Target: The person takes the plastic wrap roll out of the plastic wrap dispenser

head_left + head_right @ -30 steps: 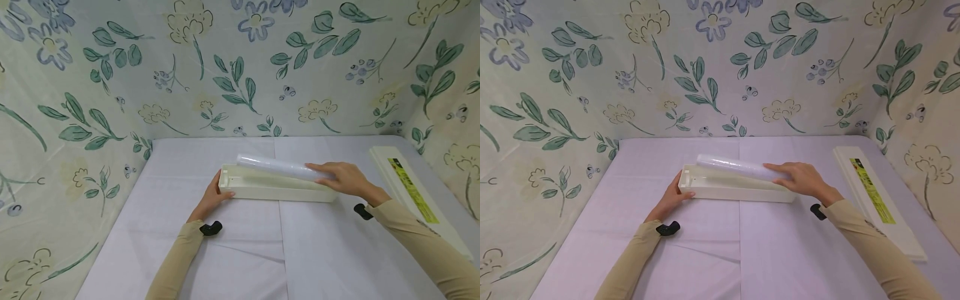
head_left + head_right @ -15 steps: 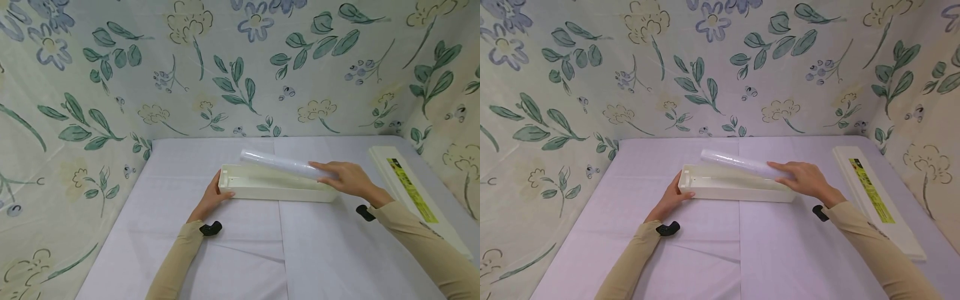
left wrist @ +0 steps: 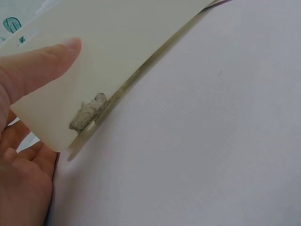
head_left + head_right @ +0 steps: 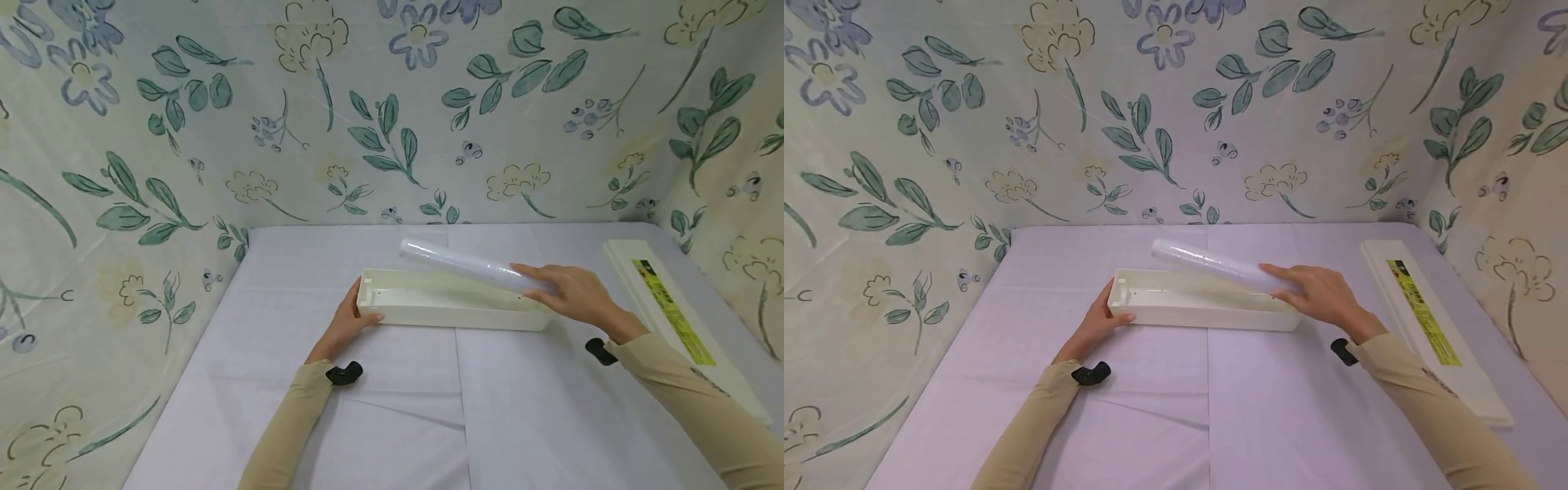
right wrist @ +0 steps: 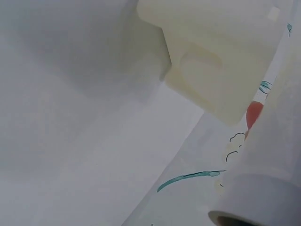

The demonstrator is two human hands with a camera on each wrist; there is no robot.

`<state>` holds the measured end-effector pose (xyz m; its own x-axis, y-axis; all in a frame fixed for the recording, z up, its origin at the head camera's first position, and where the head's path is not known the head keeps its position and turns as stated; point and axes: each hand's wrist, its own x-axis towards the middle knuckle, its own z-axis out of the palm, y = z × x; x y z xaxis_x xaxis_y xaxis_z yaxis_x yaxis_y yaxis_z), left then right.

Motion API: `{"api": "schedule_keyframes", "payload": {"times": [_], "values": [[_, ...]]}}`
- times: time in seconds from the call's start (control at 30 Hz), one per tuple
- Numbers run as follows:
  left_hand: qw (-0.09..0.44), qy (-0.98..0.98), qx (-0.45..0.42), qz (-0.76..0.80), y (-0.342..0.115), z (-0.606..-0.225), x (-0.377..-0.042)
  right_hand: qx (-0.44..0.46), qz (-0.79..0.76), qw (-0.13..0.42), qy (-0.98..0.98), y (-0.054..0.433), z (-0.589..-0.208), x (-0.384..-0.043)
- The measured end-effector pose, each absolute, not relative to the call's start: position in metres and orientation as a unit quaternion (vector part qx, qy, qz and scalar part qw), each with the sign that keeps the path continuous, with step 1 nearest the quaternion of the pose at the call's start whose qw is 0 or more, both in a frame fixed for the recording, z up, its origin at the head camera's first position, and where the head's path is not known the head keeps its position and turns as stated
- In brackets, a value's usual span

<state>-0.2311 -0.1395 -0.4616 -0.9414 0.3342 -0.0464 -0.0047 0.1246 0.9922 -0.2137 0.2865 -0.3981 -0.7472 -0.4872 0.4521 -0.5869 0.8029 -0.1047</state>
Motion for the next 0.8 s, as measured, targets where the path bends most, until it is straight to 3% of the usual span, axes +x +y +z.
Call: {"api": "schedule_keyframes", "payload": {"times": [0.8], "values": [[0.130,0.737,0.126,0.651,-0.1402,-0.4629,-0.2307,0.247,0.113,0.228,-0.935,0.2962,-0.3969,-0.2076]]}}
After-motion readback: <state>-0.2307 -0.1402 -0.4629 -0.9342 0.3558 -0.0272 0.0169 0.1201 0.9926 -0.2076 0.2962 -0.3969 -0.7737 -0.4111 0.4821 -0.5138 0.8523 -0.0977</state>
